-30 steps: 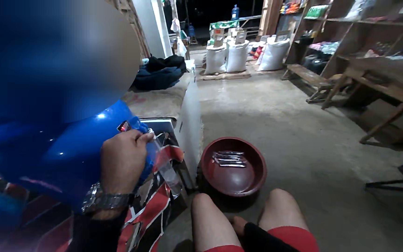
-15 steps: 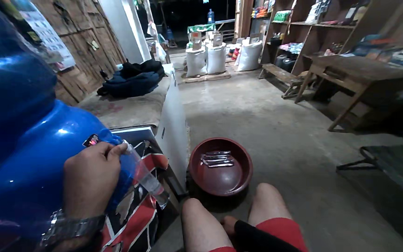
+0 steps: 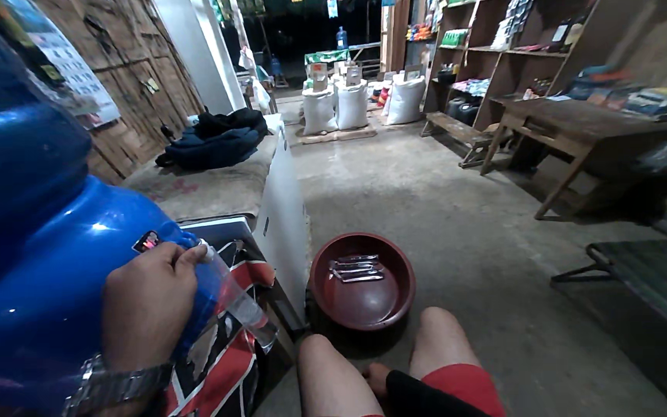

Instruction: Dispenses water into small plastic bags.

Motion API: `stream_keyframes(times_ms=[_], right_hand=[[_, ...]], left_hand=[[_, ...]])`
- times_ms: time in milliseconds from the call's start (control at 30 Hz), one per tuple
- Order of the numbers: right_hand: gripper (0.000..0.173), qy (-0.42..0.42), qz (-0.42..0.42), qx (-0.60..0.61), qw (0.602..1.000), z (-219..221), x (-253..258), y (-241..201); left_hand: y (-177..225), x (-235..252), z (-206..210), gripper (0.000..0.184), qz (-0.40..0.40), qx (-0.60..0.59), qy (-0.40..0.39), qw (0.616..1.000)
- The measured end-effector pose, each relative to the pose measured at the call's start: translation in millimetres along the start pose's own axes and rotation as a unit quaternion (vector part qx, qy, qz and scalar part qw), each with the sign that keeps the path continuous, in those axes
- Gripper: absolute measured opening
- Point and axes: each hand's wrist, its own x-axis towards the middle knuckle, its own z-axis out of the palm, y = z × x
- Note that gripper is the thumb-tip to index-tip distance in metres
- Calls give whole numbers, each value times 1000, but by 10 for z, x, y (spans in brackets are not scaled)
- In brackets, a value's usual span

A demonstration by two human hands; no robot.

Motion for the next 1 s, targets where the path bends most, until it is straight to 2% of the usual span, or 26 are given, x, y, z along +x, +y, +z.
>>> stream_keyframes(times_ms=[167,400,1000], right_hand=[[53,13,-9,-9,1000,75,165,118],[52,2,3,-13,1000,-29,-76,-36],[51,5,3,-14,1000,-15,-43,-3]], left_hand=[[3,-1,-1,40,-4,7,-4,1000],[2,0,26,41,0,0,6,1000],[35,-12,30,43,7,18,14,1000]])
